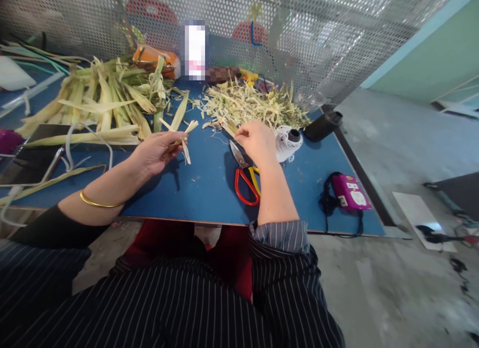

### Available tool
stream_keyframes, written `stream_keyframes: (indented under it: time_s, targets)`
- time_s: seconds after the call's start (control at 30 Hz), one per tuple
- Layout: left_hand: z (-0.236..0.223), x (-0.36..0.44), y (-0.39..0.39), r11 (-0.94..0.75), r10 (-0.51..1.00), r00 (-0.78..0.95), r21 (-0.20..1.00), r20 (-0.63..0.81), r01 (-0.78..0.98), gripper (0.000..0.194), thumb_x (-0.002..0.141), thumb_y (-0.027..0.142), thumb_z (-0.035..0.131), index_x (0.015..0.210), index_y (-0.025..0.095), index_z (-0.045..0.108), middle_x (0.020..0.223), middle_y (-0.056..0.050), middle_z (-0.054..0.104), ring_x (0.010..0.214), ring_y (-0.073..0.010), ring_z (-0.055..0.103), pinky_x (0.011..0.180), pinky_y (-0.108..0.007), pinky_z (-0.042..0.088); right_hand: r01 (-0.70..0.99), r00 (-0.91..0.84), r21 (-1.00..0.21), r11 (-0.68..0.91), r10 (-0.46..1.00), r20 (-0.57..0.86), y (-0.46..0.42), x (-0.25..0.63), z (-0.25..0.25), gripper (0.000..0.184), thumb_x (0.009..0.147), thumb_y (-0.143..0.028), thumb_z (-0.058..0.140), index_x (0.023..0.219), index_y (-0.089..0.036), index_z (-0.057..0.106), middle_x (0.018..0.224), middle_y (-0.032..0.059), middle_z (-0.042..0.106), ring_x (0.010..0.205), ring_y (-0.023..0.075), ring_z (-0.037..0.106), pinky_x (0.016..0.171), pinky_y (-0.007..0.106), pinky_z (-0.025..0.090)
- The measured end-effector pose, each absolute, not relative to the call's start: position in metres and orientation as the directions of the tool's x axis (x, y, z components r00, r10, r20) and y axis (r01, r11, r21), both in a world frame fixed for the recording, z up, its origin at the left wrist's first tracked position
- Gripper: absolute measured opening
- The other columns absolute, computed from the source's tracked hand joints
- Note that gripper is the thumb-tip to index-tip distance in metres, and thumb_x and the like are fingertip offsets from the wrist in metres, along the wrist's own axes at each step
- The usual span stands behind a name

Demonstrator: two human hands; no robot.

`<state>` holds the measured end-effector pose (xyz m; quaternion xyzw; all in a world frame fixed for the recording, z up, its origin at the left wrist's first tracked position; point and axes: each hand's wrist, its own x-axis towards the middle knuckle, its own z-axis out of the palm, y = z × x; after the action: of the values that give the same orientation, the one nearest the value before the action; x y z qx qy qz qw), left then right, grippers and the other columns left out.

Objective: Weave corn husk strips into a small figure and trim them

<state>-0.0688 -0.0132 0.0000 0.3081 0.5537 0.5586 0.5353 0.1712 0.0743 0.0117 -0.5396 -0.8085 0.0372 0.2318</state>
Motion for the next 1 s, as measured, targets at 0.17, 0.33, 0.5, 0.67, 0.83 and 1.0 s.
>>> stream_keyframes:
  time_s: [0.17,0.33,0.5,0.67,0.83,1.0]
  targets:
    - [0.000,-0.066,-0.015,0.173,0.948,-0.225,0.959,-0.223,-0.224,0.024,0.056,0.031,0.079,0.070,0.016,0.067,0.065,-0.002,0.066,0.055,-0.0097,0.057,0.050,-0.024,0.043,0.833,-0.432,-0.223,0.507,0.846,0.312,0.073,0.149,-0.007,0.011,0.077,-0.030,0.068,0.083,-0.022,0.074,0.089,0.0071,0.063,0.076,0.0191,0.054,0.071,0.035,0.039]
    - [0.000,-0.063,-0.017,0.179,0.957,-0.195,0.965,-0.216,-0.192,0.022,0.059,0.032,0.078,0.068,0.016,0.066,0.070,-0.005,0.068,0.056,-0.0101,0.057,0.047,-0.024,0.039,0.828,-0.451,-0.178,0.531,0.820,0.352,0.074,0.138,-0.018,0.014,0.081,-0.022,0.060,0.074,-0.019,0.071,0.090,0.0096,0.062,0.085,0.0231,0.054,0.078,0.039,0.039]
    - [0.002,-0.063,-0.018,0.170,0.961,-0.184,0.966,-0.206,-0.197,0.023,0.058,0.032,0.080,0.069,0.016,0.068,0.071,-0.005,0.067,0.059,-0.0106,0.057,0.049,-0.023,0.041,0.615,-0.377,-0.520,0.592,0.801,0.466,0.064,0.138,0.000,0.008,0.080,-0.022,0.059,0.073,-0.019,0.064,0.089,0.0056,0.063,0.086,0.0193,0.057,0.082,0.035,0.041]
    - [0.007,-0.062,-0.022,0.141,0.983,-0.086,0.963,-0.165,-0.228,0.024,0.059,0.033,0.081,0.071,0.016,0.069,0.077,-0.005,0.069,0.065,-0.0118,0.061,0.058,-0.024,0.048,0.349,-0.481,-0.839,0.417,0.848,0.222,0.049,0.135,0.013,0.010,0.081,-0.028,0.059,0.075,-0.020,0.058,0.066,-0.0014,0.060,0.057,0.0114,0.055,0.061,0.027,0.044]
    - [0.007,-0.060,-0.023,0.290,0.957,0.081,0.925,-0.278,-0.247,0.023,0.060,0.030,0.082,0.071,0.014,0.069,0.076,-0.006,0.069,0.072,-0.0146,0.066,0.064,-0.025,0.053,0.387,-0.554,-0.855,0.345,0.829,0.084,0.030,0.124,0.020,0.016,0.081,-0.028,0.060,0.069,-0.019,0.055,0.058,-0.0036,0.056,0.045,0.0073,0.046,0.048,0.023,0.036]
    - [0.002,-0.062,-0.020,0.297,0.955,0.070,0.931,-0.289,-0.210,0.025,0.058,0.029,0.083,0.072,0.014,0.071,0.078,-0.008,0.071,0.072,-0.0154,0.067,0.067,-0.027,0.054,0.421,-0.552,-0.814,0.401,0.825,0.120,0.025,0.121,0.022,0.016,0.081,-0.023,0.058,0.066,-0.019,0.057,0.056,-0.0041,0.055,0.049,0.0076,0.043,0.051,0.024,0.032]
